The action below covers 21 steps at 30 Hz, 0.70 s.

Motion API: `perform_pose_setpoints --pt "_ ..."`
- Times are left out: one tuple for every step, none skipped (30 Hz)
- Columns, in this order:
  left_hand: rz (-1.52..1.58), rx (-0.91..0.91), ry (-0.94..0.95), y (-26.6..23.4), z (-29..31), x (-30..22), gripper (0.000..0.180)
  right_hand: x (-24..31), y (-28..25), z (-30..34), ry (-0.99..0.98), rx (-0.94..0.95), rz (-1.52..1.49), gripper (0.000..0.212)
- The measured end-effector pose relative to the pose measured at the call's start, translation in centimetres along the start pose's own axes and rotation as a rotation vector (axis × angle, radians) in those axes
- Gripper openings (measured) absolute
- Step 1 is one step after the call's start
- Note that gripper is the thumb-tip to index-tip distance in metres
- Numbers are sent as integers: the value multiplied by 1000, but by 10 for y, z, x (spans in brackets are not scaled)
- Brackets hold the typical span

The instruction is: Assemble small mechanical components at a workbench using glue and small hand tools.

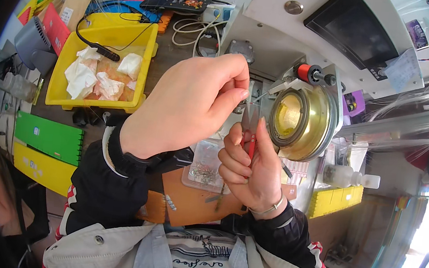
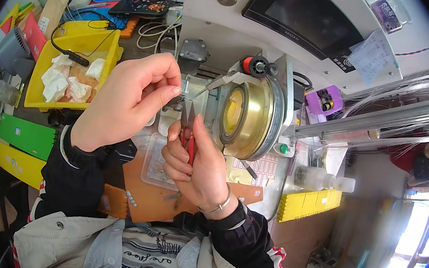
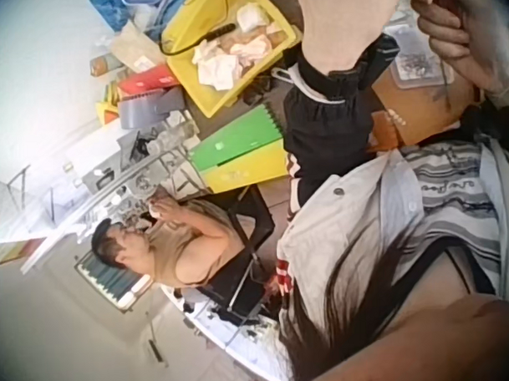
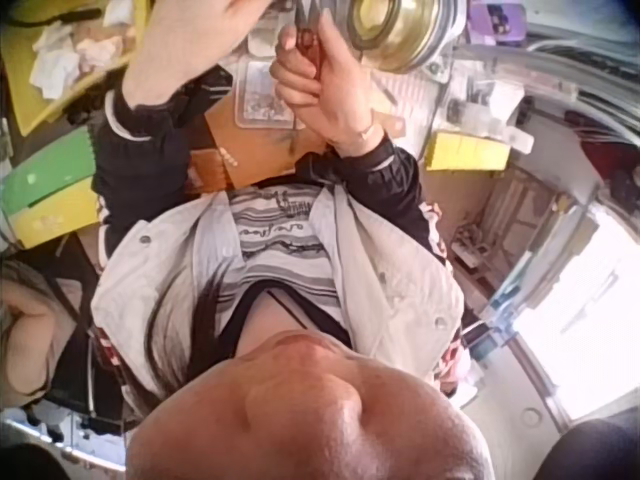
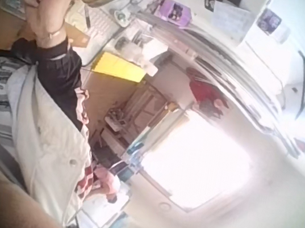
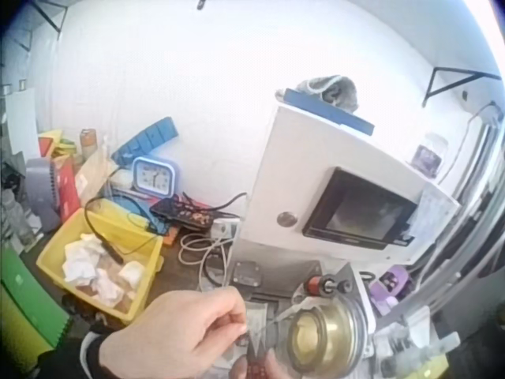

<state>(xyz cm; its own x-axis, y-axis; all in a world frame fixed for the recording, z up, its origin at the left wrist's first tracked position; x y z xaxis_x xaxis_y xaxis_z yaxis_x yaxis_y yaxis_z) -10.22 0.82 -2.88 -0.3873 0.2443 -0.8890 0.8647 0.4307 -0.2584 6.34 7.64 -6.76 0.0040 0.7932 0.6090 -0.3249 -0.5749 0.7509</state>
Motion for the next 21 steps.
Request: perform_pose_setpoints --pt "15 -9 -4 0 1 -3 7 0 0 -1 3 4 -4 48" --pt "31 -18 -8 0 2 -5 6 1 1 -3 0 -20 -19 47" --pt "32 -15 -8 2 2 -5 6 1 0 -3 -8 -49 -33 46" --pt "45 -12 -4 2 2 -5 6 2 0 -3 -10 -51 -34 46" --pt "57 -9 2 3 1 -5 7 2 1 -3 -17 -60 -37 46" --pt "58 -8 4 3 1 -7 7 1 2 -2 -23 -67 -41 46" --pt "62 -6 4 2 2 -9 7 1 4 -1 -27 -67 -38 46" --pt "67 -5 6 2 2 -12 7 1 6 0 -37 -75 -29 46" --pt "65 -5 -5 2 2 -9 7 -1 4 -2 -35 -83 -32 46" --pt "66 -22 -19 3 2 -5 7 -2 2 -2 -28 -84 -39 46" --pt "67 -39 -32 4 1 -2 7 -3 1 -2 -26 -97 -13 46" --pt "67 -39 -29 4 2 -3 7 -3 3 0 -33 -107 21 46" --pt "73 -44 -34 4 3 -4 7 -4 3 1 -34 -107 22 46" --pt "79 -48 -41 5 4 -4 8 -4 3 2 -31 -99 30 47" --pt "80 -47 -36 5 4 -5 8 -4 4 2 -32 -92 40 47" --pt "80 -49 -33 5 4 -5 8 -4 4 2 -35 -93 42 47" --pt "80 -50 -32 5 4 -5 8 -4 4 3 -33 -96 47 47" --pt "79 -51 -31 5 3 -5 8 -3 4 2 -29 -95 53 47" --pt "81 -55 -28 4 3 -5 8 -3 4 2 -28 -94 54 47" --pt "83 -59 -25 4 4 -6 8 -3 4 2 -27 -90 52 47" --pt "83 -60 -25 3 3 -5 8 -2 3 1 -26 -87 51 47"
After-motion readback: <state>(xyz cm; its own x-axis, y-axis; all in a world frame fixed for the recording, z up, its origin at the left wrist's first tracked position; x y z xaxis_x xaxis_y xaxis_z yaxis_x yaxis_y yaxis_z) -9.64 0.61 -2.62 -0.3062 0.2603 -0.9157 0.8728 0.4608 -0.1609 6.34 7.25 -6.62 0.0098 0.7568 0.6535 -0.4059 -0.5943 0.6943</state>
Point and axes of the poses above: each hand's wrist, its own z-axis away from the middle knuckle, its own y-axis out of the palm, x = y × z, the point moved 1 cm from there along -z, towards the middle knuckle, and after that the axes turned 12 degrees about z, right-handed, at the moved point
